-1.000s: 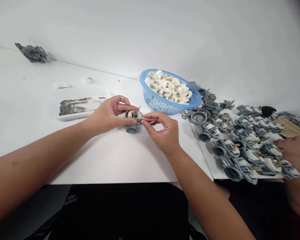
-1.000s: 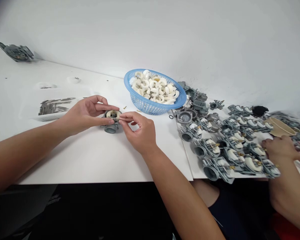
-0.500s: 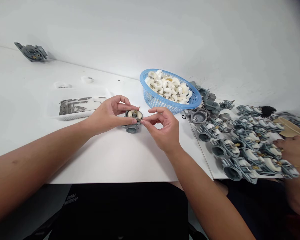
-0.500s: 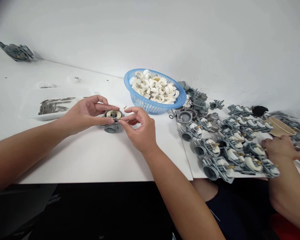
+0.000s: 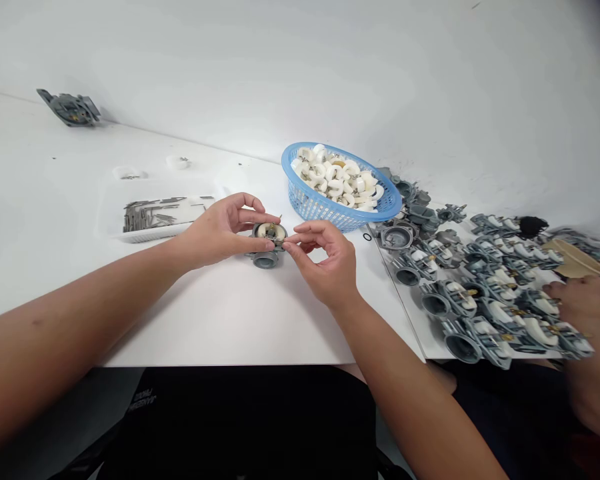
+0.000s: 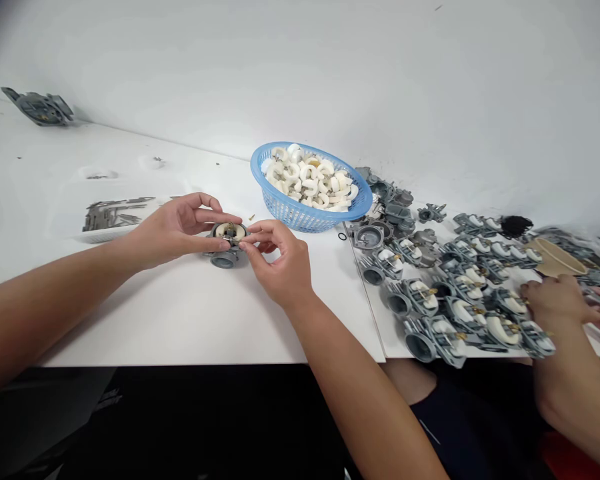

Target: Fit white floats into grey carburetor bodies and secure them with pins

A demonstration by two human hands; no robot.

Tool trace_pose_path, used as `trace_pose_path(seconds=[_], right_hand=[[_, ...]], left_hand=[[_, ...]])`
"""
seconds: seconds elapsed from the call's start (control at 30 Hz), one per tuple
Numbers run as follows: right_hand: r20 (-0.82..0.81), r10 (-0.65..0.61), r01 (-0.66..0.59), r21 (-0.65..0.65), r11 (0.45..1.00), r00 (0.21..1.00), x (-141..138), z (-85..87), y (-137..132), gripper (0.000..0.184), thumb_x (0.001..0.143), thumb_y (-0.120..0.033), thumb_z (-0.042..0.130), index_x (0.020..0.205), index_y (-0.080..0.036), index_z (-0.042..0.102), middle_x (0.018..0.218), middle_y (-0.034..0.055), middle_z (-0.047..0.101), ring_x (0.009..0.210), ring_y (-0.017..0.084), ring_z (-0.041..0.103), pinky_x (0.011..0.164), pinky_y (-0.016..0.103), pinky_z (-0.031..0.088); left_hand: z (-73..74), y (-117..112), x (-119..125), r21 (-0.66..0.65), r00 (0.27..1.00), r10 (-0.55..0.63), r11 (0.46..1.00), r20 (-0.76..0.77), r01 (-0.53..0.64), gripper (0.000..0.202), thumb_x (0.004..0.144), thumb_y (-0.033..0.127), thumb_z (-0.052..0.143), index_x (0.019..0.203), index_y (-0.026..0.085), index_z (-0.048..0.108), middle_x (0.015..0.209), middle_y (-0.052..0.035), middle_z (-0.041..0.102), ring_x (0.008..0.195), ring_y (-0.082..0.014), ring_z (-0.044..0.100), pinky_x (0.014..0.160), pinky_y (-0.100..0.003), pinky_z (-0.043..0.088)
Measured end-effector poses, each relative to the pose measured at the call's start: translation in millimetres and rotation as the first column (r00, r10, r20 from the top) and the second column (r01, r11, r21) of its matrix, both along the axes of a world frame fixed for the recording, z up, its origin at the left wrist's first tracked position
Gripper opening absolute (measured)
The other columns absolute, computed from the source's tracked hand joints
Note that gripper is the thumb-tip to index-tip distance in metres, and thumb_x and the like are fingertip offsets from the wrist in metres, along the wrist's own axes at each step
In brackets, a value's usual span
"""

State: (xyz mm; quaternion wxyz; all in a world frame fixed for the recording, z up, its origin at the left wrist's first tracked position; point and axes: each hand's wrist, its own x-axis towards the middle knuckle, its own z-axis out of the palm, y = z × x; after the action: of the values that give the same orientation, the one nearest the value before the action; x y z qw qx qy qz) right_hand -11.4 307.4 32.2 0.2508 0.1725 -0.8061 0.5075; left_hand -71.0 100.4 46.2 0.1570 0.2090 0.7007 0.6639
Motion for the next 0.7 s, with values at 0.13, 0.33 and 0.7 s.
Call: trace_pose_path(seconds=[0.13,0.33,0.7], right_hand=[[-0.044,0.0,0.002,0.049,0.999,0.999,-0.8,-2.0,1.1,0.014,0.087,-0.025,0.072,0.098,-0.023,0.064,0.089,0.0012,0.074,0.083,0.017,0.073,0.071,0.029,0.056],[-0.078,0.011,-0.008,0.04,0.999,0.997,-1.8,-1.9,-0.8,0.012,0.087,-0.024,0.071,0.096,-0.023,0.064,0.089,0.0009,0.073,0.081,0.016,0.072,0.069,0.028,0.056],[-0.119,-0.001,0.014,0.108,0.994,0.993,-2.0,-1.0,-5.4,0.005,0.089,-0.023,0.066,0.094,-0.024,0.065,0.089,0.0006,0.073,0.082,0.016,0.069,0.071,0.029,0.057]], left_hand=[[0.7,0.6,0.8,-0.007,1.0,0.011,1.0,-0.006,-0.011,0.055,0.063,0.032,0.092,0.099,0.022,0.051,0.124,-0.0134,0.071,0.117,-0.0315,0.064,0.083,-0.042,0.052],[1.7,1.4,1.8,-0.003,1.0,0.017,1.0,-0.012,-0.017,0.055,0.06,0.031,0.092,0.098,0.022,0.053,0.125,-0.013,0.07,0.118,-0.031,0.063,0.089,-0.045,0.051],[-2.1,-0.9,-2.1,0.012,1.0,-0.018,1.0,-0.003,0.018,0.055,0.062,0.029,0.091,0.101,0.021,0.054,0.128,-0.0134,0.069,0.107,-0.0271,0.067,0.084,-0.042,0.054]])
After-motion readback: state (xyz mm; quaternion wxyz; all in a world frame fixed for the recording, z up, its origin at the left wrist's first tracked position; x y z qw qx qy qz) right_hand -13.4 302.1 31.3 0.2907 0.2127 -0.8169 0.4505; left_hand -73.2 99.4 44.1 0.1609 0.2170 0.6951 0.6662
